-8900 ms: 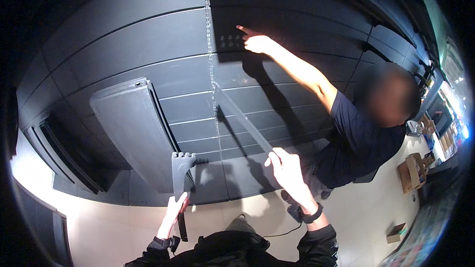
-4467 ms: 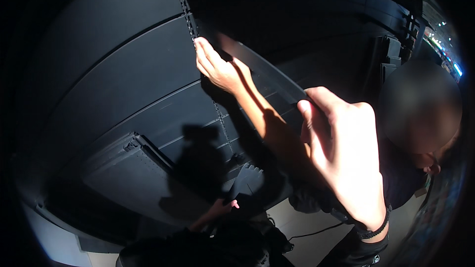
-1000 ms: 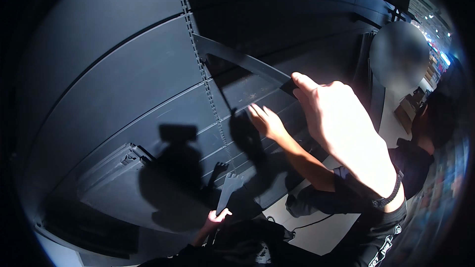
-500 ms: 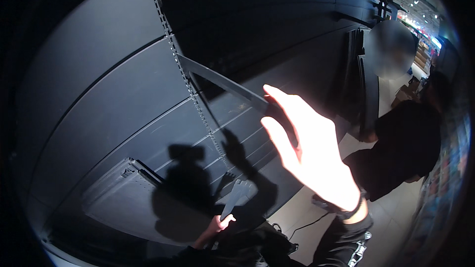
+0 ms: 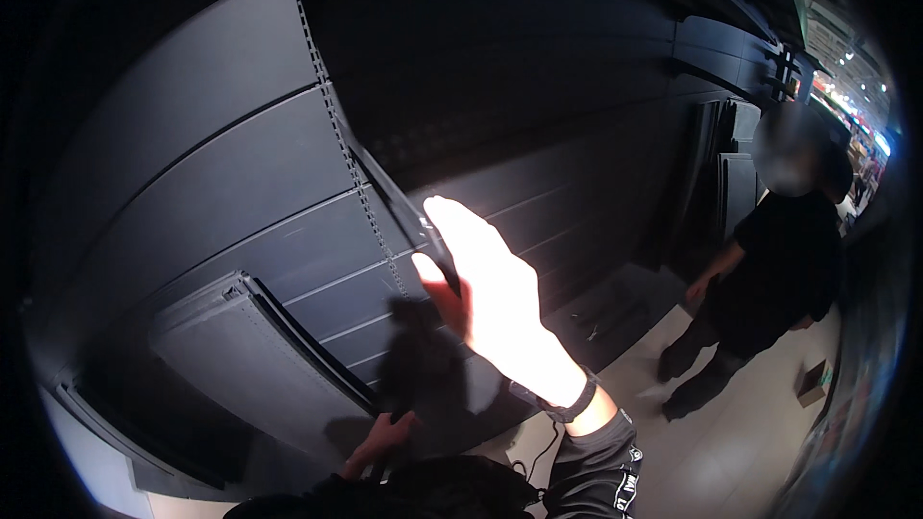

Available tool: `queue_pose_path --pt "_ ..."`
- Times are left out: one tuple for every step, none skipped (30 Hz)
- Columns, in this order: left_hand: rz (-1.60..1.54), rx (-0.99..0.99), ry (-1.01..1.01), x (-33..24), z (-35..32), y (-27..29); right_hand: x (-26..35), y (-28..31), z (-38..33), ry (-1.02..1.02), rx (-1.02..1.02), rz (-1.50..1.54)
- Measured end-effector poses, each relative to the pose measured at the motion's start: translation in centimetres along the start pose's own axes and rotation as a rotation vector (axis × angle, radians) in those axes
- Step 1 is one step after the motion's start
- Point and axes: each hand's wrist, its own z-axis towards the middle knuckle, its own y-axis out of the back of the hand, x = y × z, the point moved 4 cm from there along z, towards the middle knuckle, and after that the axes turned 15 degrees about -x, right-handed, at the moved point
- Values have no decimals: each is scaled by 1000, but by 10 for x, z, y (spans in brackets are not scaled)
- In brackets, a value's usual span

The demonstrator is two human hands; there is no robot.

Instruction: Assembling and installing metal retail shelving units with a partner.

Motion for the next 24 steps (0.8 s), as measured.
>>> queue_pose_path --pt "-14 -12 59 -3 -4 -7 -4 7 -1 -6 63 -29" --pt "-50 -32 30 -8 -8 -13 -8 15 -2 -10 69 -16" --pt "-50 -49 19 -14 -11 -19 -14 23 -3 -41 66 -1" --pt "-39 -51 31 -19 -15 -27 -20 30 -6 -76 77 7" --pt "-95 -35 -30 -27 -20 -32 -25 38 -10 -65 63 8" --pt "-260 -41 47 -31 -25 -38 -29 46 -15 -43 43 39" --pt "-289 -68 5 -39 -31 -44 -31 56 -22 34 -15 55" --pt "-294 -77 17 -46 -35 -50 -36 63 -31 67 -34 50" --pt "-306 -108 63 -51 -41 -53 -39 72 -43 32 -28 108" --pt "-304 -130 34 -58 -47 -55 -43 79 -57 -51 24 143" --pt "-307 -155 12 -66 -51 -57 -45 82 -68 -39 76 153" --pt "-281 -170 30 -71 -56 -57 -46 85 -75 -3 55 200" --pt "-291 -189 39 -77 -61 -58 -46 83 -80 -57 69 314" --pt "-314 -185 14 -82 -65 -57 -46 77 -83 -95 146 289" --pt "-338 -205 -1 -87 -69 -57 -44 71 -79 -83 118 308" --pt "-337 -209 1 -89 -73 -56 -38 65 -72 -63 39 335" --pt "-366 -223 -2 -92 -77 -55 -32 54 -63 -105 102 299" --pt "-366 -232 6 -92 -81 -54 -24 44 -52 -141 124 261" --pt "-378 -251 2 -92 -85 -54 -13 34 -41 -136 172 224" --pt "-388 -254 15 -90 -89 -54 -1 22 -30 -110 214 185" --pt "-408 -248 13 -87 -94 -55 8 8 -20 -89 313 121" --pt "-422 -265 -4 -85 -99 -53 19 -5 -12 5 325 93" --pt "-419 -265 -6 -81 -104 -53 30 -16 -5 55 259 85" --pt "-416 -266 -7 -76 -109 -51 36 -26 -4 57 265 86"
